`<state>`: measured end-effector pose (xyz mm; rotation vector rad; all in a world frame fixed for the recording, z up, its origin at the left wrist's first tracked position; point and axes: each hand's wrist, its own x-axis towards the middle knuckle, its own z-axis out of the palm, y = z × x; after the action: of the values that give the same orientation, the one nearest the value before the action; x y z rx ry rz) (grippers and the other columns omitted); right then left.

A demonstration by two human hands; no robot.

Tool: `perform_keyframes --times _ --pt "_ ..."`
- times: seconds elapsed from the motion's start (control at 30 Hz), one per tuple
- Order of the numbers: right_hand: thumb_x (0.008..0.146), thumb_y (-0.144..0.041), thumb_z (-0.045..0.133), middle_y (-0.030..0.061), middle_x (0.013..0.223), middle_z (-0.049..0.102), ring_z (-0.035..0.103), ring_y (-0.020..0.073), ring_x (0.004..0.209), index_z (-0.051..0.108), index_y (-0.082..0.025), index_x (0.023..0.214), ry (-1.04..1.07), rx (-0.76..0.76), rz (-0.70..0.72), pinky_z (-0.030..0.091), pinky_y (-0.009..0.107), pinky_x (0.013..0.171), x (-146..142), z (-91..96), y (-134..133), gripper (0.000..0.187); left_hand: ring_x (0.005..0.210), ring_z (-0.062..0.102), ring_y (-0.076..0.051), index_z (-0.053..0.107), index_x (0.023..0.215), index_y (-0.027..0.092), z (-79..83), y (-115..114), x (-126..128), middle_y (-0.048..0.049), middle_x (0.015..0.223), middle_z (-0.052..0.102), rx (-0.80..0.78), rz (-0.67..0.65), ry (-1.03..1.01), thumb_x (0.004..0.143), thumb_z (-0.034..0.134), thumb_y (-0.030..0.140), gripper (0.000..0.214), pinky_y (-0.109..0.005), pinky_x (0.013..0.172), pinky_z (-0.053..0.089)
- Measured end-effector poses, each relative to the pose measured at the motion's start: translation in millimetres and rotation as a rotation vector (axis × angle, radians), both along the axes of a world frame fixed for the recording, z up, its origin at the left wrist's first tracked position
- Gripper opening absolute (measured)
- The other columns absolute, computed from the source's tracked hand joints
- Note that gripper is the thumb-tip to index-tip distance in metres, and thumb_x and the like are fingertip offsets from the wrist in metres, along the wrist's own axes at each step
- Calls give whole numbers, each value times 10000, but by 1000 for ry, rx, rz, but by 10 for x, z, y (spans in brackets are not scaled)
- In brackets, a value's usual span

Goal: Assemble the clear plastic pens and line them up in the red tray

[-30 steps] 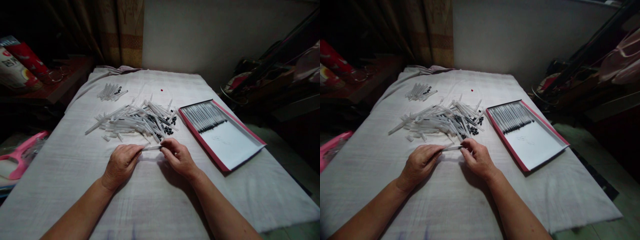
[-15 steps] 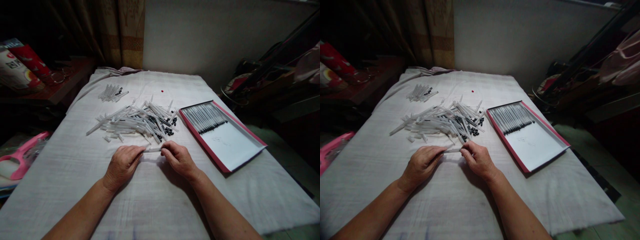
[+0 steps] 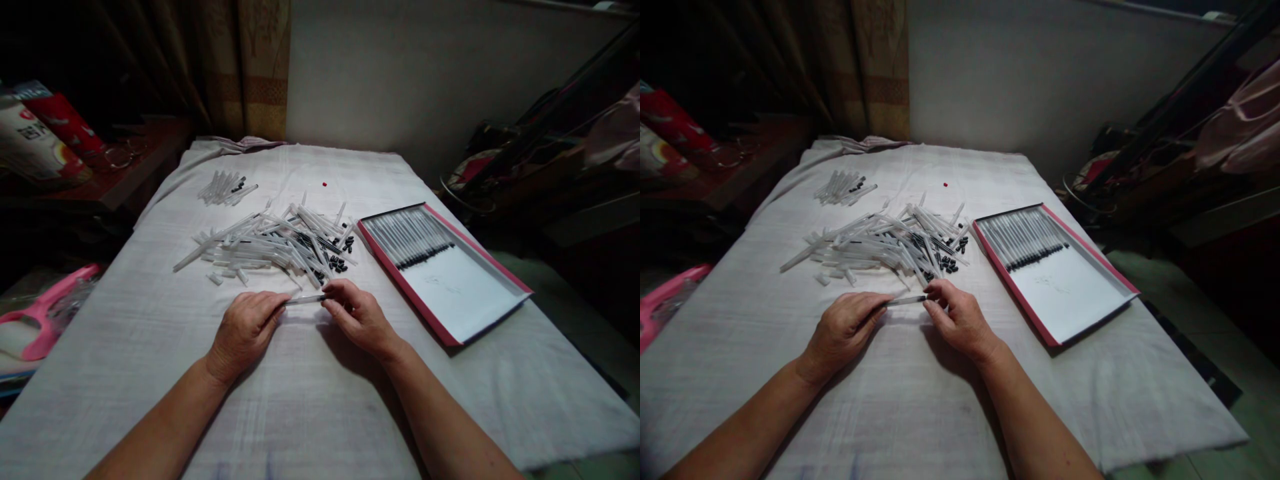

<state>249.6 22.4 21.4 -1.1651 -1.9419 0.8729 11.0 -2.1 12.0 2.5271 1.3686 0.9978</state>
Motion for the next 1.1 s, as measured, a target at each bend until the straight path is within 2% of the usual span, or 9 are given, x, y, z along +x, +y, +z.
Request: perform_keyframes --times 0.1,0.23,0.37,0.53,0.63,0.77,1.0,1.1 --pt "895 -262 523 5 738 641 583 124 658 604 -197 879 -11 19 -2 446 231 640 -4 -9 2 105 886 681 -194 631 1113 183 -3 -1 2 -70 989 738 -7 -3 8 937 523 226 211 -338 808 487" --pt "878 -276 553 5 754 646 576 120 634 606 -196 962 4 4 -9 436 222 596 -17 -5 1 128 884 681 -196 636 1104 185 4 -1 8 -70 985 738 -2 3 0 940 519 236 208 -342 808 487" --pt "895 -271 522 2 709 631 581 125 649 609 -198 836 -22 34 -2 441 232 637 -22 -4 3 128 889 682 -195 635 1109 186 22 2 11 -69 989 739 2 -5 0 940 517 229 211 -339 805 487" --pt "883 -267 538 8 762 652 592 124 660 616 -195 944 -28 28 15 446 230 644 -12 -13 5 122 877 684 -192 641 1107 183 17 7 5 -71 988 741 7 -2 -1 935 523 222 212 -337 803 485" --pt "889 -257 522 4 730 641 586 122 659 620 -192 869 -31 30 18 438 228 653 -17 -19 8 120 880 686 -188 649 1105 190 7 8 -6 -66 986 743 7 -7 -4 931 531 226 213 -331 795 481" --pt "913 -293 480 -11 640 615 568 112 605 589 -193 726 16 -52 13 425 221 627 -63 -38 4 238 843 692 -174 663 1082 213 25 14 -16 -47 964 751 50 3 -7 925 537 222 202 -331 802 468" --pt "922 -478 434 -28 487 505 475 98 471 508 -198 560 160 -230 -44 392 217 523 -189 -73 -7 463 806 698 -143 647 1041 218 83 22 26 -16 927 758 177 39 18 935 514 169 178 -372 965 418" --pt "888 -586 443 -40 442 463 414 89 400 493 -203 543 221 -295 -84 365 220 457 -224 -72 4 518 925 680 -173 633 1051 212 112 16 37 -47 1010 737 228 93 16 916 549 187 161 -401 1020 399"
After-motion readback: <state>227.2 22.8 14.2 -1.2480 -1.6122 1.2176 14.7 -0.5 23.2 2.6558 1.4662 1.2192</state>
